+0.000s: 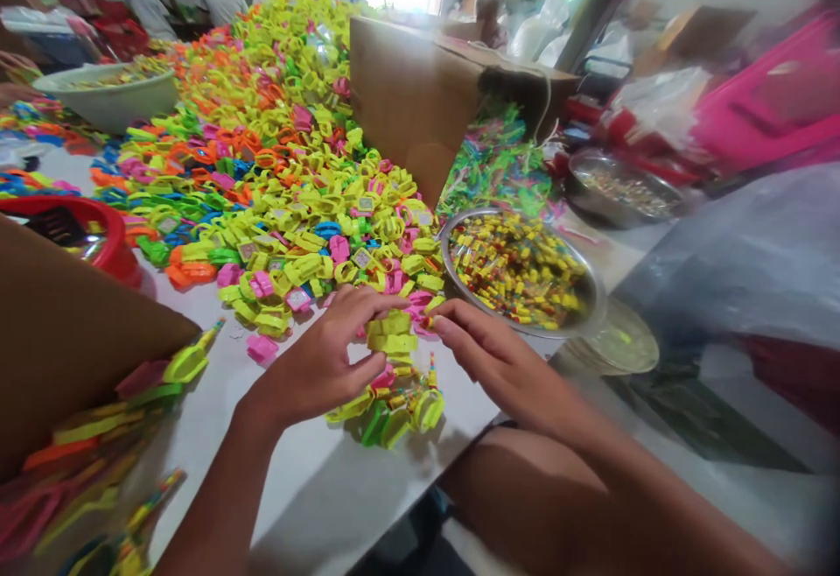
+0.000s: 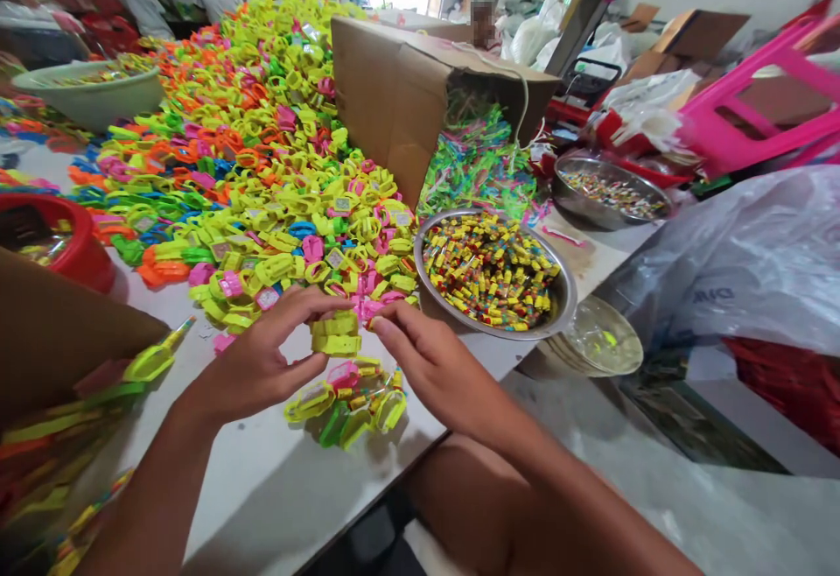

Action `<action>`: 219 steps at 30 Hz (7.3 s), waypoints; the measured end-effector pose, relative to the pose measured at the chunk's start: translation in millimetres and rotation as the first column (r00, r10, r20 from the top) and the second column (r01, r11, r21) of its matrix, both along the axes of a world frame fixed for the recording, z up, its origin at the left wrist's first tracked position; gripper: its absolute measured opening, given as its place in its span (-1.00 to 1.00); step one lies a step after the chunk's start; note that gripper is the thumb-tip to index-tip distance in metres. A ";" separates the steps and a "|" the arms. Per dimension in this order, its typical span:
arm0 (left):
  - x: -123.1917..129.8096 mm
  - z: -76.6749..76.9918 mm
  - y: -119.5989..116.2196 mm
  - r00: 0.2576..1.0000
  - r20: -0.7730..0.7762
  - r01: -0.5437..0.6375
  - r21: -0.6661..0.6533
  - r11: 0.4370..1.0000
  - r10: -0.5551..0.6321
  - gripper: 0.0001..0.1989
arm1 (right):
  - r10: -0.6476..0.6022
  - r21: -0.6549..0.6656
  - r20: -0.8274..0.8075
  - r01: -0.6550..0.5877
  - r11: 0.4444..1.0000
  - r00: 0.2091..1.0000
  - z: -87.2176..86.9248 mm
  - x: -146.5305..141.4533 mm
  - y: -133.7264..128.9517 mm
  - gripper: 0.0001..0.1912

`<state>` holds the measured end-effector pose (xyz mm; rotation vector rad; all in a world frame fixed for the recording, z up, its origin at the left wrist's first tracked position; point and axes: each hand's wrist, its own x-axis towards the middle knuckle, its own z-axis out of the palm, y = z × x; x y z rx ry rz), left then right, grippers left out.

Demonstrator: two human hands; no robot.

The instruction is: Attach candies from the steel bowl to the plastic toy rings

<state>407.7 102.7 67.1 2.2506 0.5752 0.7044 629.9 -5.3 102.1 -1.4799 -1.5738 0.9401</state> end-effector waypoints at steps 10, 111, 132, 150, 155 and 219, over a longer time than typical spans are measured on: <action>4.8 -1.2 -10.2 0.998 0.047 0.041 0.018 0.999 -0.042 -0.37 | -0.059 0.156 0.243 0.021 0.988 0.968 -7.2 8.3 -2.8 -0.78; 5.5 -12.9 8.7 0.998 0.019 0.061 0.092 0.994 -0.063 -0.73 | 0.100 0.034 0.836 -0.234 0.972 0.539 -29.2 34.3 -9.3 -0.69; 8.6 -24.5 12.7 0.975 -0.081 0.088 -0.709 0.700 -0.205 -0.90 | -0.133 0.109 0.689 0.080 0.991 0.712 -67.5 144.0 81.8 -0.87; 35.5 -30.2 -6.1 0.943 0.332 0.268 -0.767 0.583 0.002 -0.74 | -0.270 0.314 0.504 0.117 0.942 0.820 -81.6 153.0 83.8 -0.84; 39.3 -33.9 -9.8 0.923 0.382 0.268 -0.740 0.618 0.057 -0.79 | -0.294 0.366 0.368 0.153 0.918 0.882 -30.5 129.0 36.6 -0.80; 5.0 -59.8 41.5 0.920 -0.143 -0.370 -0.018 0.929 0.364 -0.67 | 0.210 -0.129 0.127 -0.194 0.972 0.969 -42.6 23.0 6.2 -0.62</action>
